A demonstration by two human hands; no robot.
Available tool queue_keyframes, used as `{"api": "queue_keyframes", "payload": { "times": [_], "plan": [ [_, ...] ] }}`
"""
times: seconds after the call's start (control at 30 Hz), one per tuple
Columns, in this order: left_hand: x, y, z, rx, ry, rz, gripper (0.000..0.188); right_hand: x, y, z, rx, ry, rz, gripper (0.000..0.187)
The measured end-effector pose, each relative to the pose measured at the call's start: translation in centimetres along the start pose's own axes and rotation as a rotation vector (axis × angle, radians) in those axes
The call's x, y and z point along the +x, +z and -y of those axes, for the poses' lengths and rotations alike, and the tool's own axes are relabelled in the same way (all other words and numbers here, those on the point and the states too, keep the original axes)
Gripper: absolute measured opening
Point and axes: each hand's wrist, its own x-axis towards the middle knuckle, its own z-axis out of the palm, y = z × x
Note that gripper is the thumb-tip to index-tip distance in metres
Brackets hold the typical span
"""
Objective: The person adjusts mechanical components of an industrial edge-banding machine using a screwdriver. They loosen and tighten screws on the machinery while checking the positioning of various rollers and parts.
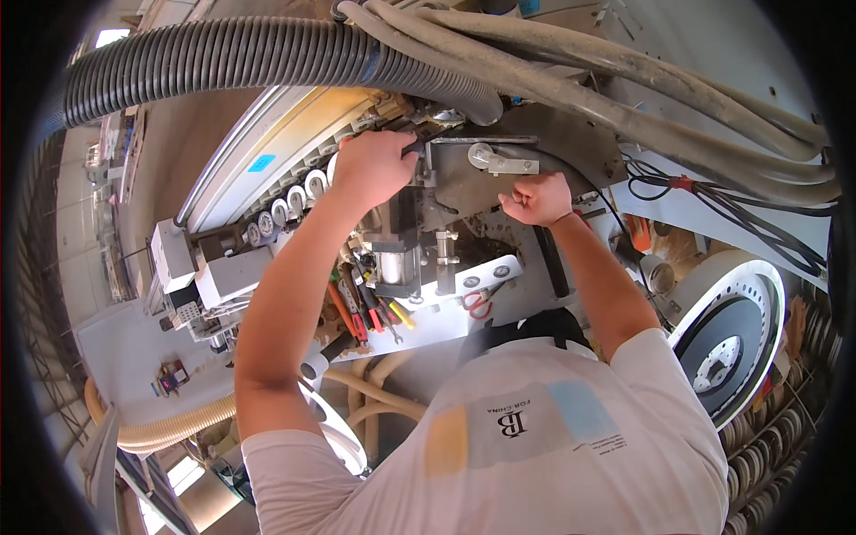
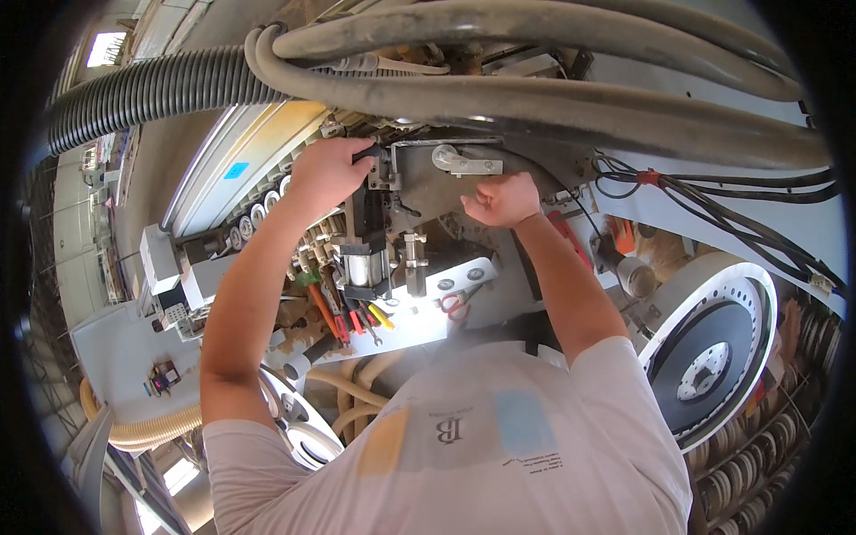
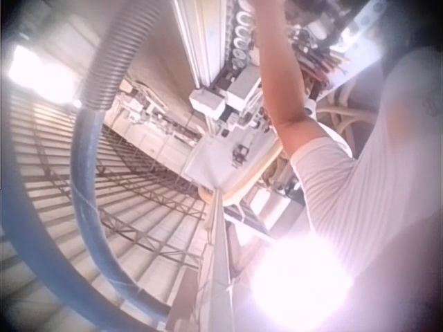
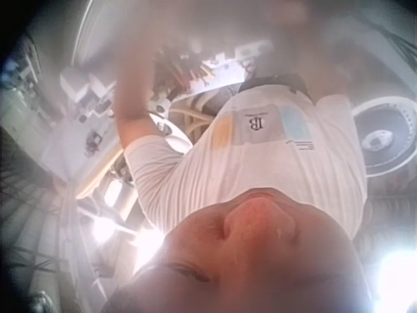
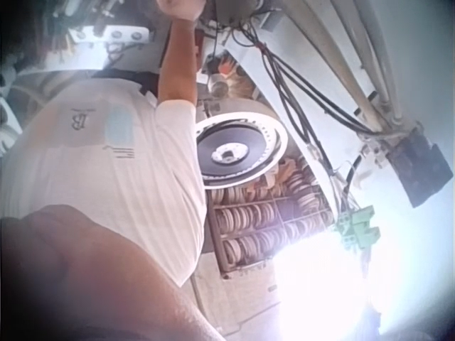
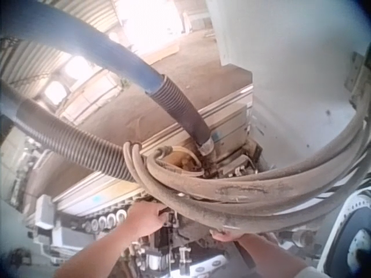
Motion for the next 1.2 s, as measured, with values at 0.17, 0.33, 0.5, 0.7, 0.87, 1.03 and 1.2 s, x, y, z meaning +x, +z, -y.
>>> {"api": "queue_keyframes", "payload": {
  "times": [0.17, 0.33, 0.5, 0.7, 0.87, 1.03, 1.2],
  "plan": [
    [0.7, 0.2, -1.9, 0.177, 0.001, 0.019, 0.038, 0.0, 0.3, -0.3, -0.012, -0.013, 0.006, 0.045],
    [0.6, 0.7, -2.4, 0.207, 0.001, 0.018, 0.038, 0.0, 0.2, -0.2, -0.023, -0.014, -0.008, 0.047],
    [0.4, 0.8, -2.5, 0.196, -0.018, 0.007, 0.037, 0.0, 0.2, 0.0, -0.01, -0.033, -0.03, 0.049],
    [0.6, 0.4, -2.6, 0.232, -0.004, 0.032, 0.038, 0.9, -1.0, 1.4, -0.104, -0.055, -0.001, 0.044],
    [0.6, 0.2, -2.7, 0.222, 0.087, -0.045, 0.024, 1.1, -1.4, 1.5, -0.113, -0.092, -0.01, 0.045],
    [1.3, 0.2, -3.2, 0.31, 0.062, 0.037, 0.033, 0.1, -0.3, 0.1, -0.002, -0.032, 0.032, 0.044],
    [2.5, 2.3, -2.8, 0.348, 0.11, -0.008, 0.025, 0.2, 0.2, 0.1, 0.001, -0.031, -0.005, 0.046]
  ]
}}
